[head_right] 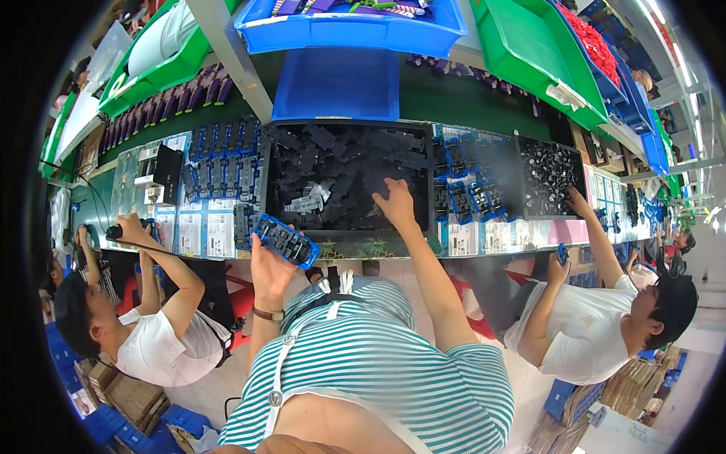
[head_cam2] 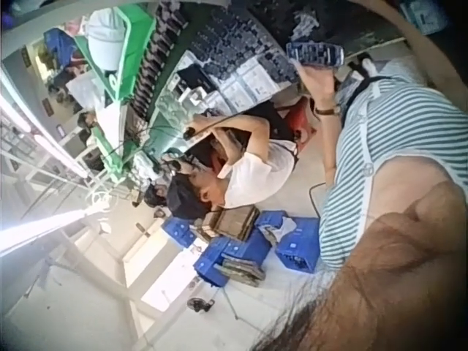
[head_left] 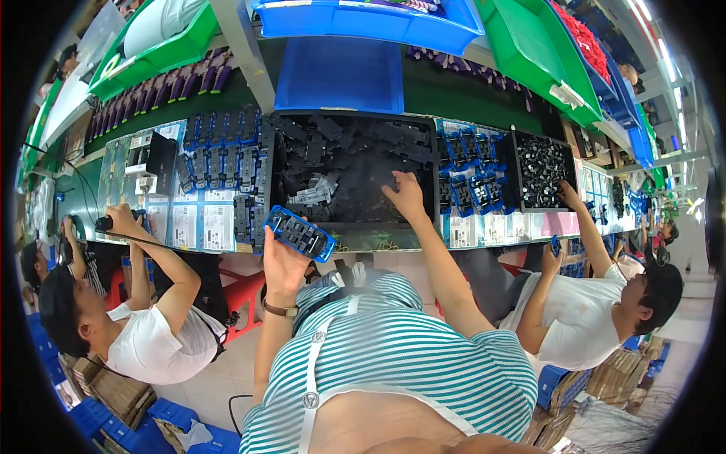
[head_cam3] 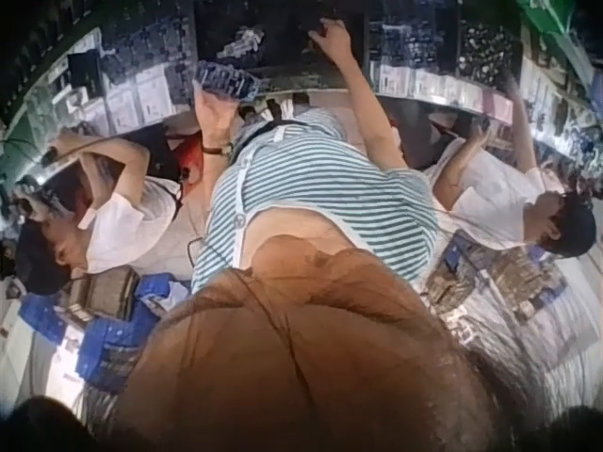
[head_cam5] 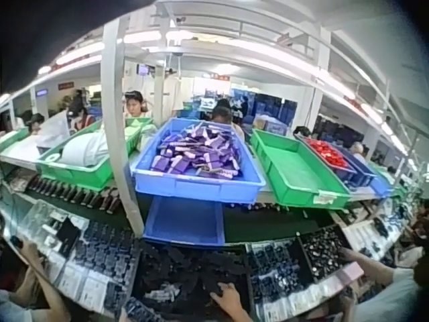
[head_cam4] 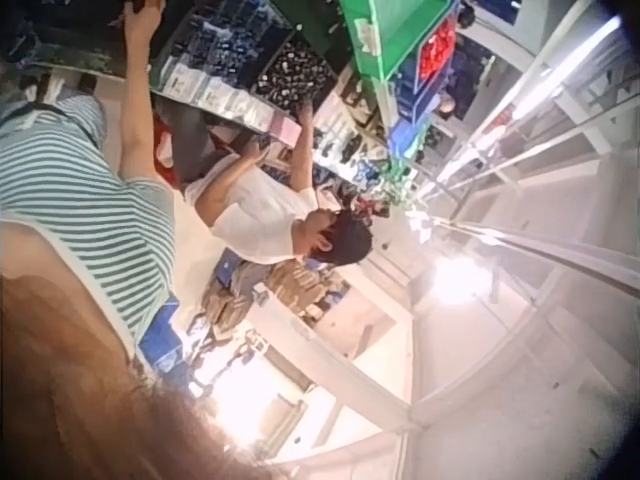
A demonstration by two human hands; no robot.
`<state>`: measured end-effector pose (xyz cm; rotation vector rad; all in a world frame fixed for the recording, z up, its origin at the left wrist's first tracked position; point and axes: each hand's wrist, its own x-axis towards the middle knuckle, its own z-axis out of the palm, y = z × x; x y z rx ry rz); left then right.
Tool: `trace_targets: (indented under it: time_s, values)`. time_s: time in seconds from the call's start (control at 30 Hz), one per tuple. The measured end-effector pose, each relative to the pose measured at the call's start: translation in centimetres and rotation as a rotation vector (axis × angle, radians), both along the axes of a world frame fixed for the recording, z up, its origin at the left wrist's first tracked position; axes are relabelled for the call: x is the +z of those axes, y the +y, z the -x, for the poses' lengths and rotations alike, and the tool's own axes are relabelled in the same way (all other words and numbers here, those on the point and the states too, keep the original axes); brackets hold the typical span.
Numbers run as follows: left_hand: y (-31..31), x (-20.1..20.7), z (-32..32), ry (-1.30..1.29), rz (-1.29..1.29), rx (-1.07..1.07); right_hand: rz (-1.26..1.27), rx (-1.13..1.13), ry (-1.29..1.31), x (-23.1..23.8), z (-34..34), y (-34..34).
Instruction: The person assembles toy cars by picking up car bodies, taking black plastic components from a tray, fitting the parts onto the car bodies by hand, and placing the assembled cars on the table.
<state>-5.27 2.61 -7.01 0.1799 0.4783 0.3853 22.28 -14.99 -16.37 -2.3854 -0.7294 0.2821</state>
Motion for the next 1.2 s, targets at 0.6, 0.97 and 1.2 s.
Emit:
trace_targets:
  time_s: [0.6,0.97,1.2]
  values:
    - [-0.7,2.2,-0.8,-0.022,-0.001,-0.043,-0.878,-0.132,0.737,5.1,2.2,0.2]
    - [-0.2,1.6,1.1,-0.008,0.026,0.052,-0.152,0.359,-0.252,-1.8,2.4,2.1]
    - [-0.5,2.4,0.9,-0.013,0.052,0.087,-0.258,0.11,-0.068,-3.7,2.1,4.4]
